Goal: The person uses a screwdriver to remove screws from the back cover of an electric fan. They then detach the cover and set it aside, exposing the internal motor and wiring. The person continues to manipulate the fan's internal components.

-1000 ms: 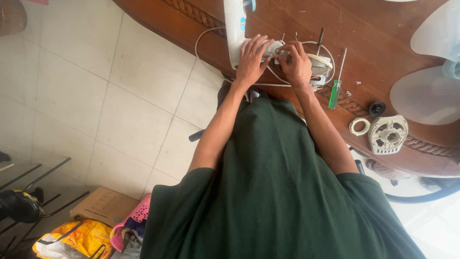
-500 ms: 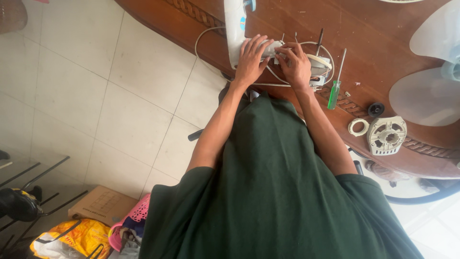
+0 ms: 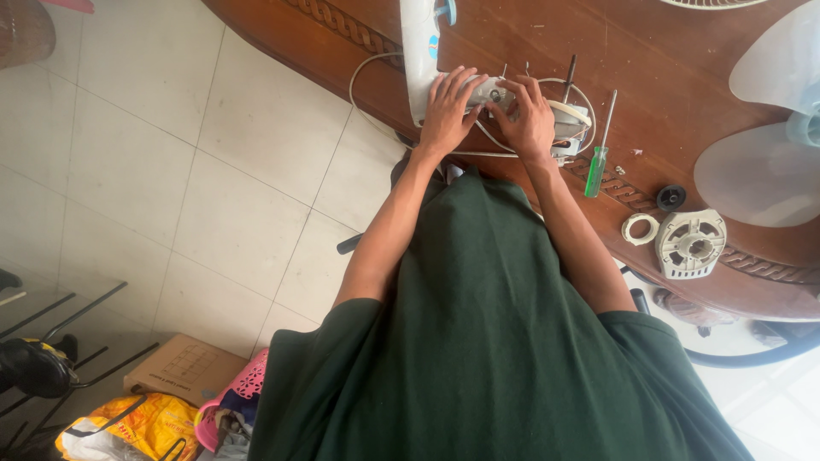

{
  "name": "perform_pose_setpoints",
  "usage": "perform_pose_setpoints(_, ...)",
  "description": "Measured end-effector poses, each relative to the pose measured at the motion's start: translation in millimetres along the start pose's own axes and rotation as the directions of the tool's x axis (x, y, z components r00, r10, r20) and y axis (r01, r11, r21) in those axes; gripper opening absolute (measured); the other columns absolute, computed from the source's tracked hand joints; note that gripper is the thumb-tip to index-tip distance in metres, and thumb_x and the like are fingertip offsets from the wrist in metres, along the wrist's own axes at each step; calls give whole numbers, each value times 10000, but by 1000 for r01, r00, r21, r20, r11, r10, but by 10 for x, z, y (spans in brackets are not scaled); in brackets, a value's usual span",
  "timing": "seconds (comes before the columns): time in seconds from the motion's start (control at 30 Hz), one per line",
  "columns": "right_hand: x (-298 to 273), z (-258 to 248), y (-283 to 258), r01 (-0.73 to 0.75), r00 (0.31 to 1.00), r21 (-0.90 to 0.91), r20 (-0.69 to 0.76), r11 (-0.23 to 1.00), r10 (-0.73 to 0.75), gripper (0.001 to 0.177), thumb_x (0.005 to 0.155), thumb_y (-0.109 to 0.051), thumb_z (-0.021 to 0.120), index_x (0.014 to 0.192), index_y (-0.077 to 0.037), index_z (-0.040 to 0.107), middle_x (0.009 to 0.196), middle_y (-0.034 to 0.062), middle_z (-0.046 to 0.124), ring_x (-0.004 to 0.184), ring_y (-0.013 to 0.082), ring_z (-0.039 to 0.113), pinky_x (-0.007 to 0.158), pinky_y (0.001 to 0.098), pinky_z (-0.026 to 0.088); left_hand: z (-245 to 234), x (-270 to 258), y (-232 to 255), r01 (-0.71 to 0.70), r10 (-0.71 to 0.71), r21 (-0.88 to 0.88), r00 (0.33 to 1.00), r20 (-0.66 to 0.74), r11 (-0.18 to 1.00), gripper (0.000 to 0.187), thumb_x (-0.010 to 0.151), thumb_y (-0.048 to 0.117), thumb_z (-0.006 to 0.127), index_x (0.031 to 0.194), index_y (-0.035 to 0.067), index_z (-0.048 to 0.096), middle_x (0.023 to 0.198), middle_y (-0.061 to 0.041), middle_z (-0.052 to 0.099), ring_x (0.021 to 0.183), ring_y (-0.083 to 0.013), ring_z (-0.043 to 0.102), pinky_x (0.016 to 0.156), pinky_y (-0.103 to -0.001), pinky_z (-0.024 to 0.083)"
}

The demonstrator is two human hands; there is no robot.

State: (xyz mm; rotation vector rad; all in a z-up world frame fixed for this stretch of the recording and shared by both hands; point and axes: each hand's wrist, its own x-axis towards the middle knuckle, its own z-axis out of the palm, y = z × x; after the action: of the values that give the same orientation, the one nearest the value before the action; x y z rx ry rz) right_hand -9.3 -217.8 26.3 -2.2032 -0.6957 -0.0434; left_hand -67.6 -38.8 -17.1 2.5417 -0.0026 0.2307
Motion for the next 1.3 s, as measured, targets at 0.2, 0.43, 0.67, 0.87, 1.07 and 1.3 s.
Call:
perform_pose_setpoints(0.2,-15,-9,25,13,999,26,29,1000,-14,217,952,-165,826,1158,-126,771,1189,28,671,738,141,655,787,351,532,13,1,-13,9,-9,4,1000,22,1000,604,953,190,723,1496,218,461,1515,-31,471,1473,-257,387,1261,-516,243)
perform_pose_setpoints(0.43,-29,94,110,-7,1000,-22,-27,1000,6,196,937,-212,865,1032,-93,742,1133,5,673,732,144,650,740,351,500,11,-5,-15,1,-1,8,1000,16,1000,601,965,193,721,1502,219,453,1520,-29,463,1479,-255,383,1260,-513,245)
perform_pose_setpoints(0.67,1,98,79,-47,999,-35,-14,998,47,292,922,-266,891,1046,-92,692,1161,-2,673,751,138,661,754,354,492,0,4,-7,4,-4,12,1000,19,1000,616,951,187,722,1503,218,450,1522,-24,460,1480,-251,380,1260,-512,246)
perform_pose_setpoints(0.87,-2,13,41,20,999,-4,34,1000,-20,355,932,-234,856,1225,-96,708,1253,37,633,798,147,671,834,373,503,-17,4,-7,-1,1,6,1000,19,1000,614,946,180,728,1496,211,457,1516,-34,467,1475,-259,381,1253,-516,246)
perform_pose_setpoints(1.07,-30,-1,69,18,999,22,45,1000,-19,208,957,-151,811,1160,-130,768,1237,10,661,790,129,670,821,352,489,-17,6,-3,-3,3,-3,1000,19,1000,607,953,173,725,1498,211,459,1519,-32,470,1479,-255,387,1257,-512,251)
perform_pose_setpoints(1.3,-19,84,96,2,1000,-25,-21,1000,-3,176,945,-213,859,1038,-101,760,1179,-8,676,778,141,658,758,355,461,-1,4,-5,0,0,12,1000,19,1000,620,944,174,727,1498,212,453,1515,-35,466,1473,-255,386,1253,-514,248)
